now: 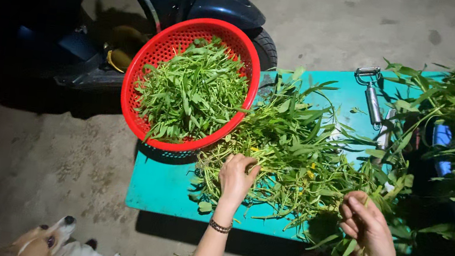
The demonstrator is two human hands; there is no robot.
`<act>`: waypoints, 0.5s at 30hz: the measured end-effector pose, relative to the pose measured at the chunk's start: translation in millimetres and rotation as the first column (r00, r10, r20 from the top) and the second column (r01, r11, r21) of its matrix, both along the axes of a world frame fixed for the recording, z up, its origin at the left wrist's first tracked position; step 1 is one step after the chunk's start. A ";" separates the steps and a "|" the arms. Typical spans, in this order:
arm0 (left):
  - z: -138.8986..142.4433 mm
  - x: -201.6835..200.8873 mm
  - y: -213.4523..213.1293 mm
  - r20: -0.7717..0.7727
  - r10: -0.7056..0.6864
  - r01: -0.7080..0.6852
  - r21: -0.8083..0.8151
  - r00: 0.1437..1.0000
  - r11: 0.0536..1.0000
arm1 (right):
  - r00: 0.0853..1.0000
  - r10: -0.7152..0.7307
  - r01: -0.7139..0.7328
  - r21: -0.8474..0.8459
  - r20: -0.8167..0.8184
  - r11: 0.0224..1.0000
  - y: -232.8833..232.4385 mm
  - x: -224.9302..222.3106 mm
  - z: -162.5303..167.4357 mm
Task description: The person sits at a low green table sorting water spinach. They pick leafy tips from the stalks by hand, drop the edible leaves into a red perforated basket, and set aside discarded stems and yellowed pieces on the table.
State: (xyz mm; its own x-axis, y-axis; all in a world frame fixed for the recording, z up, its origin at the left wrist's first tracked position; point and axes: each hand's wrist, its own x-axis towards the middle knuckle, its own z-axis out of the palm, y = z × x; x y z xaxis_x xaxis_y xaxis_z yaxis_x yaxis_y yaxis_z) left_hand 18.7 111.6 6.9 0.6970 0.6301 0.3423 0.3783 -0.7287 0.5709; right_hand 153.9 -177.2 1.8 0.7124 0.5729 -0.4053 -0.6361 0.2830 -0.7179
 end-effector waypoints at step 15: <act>32.7 8.6 12.6 0.329 -0.024 0.046 -0.059 0.944 0.997 | 0.997 -0.029 0.036 -0.101 0.072 0.994 9.5 -9.3 9.0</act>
State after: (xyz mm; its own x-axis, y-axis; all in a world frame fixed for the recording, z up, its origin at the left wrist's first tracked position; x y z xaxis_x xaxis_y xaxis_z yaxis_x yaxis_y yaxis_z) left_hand 27.3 124.2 39.6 0.5752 0.6355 0.5150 0.1370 -0.6955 0.7053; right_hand 144.6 -167.7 10.8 0.7587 0.5069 -0.4091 -0.5748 0.2255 -0.7866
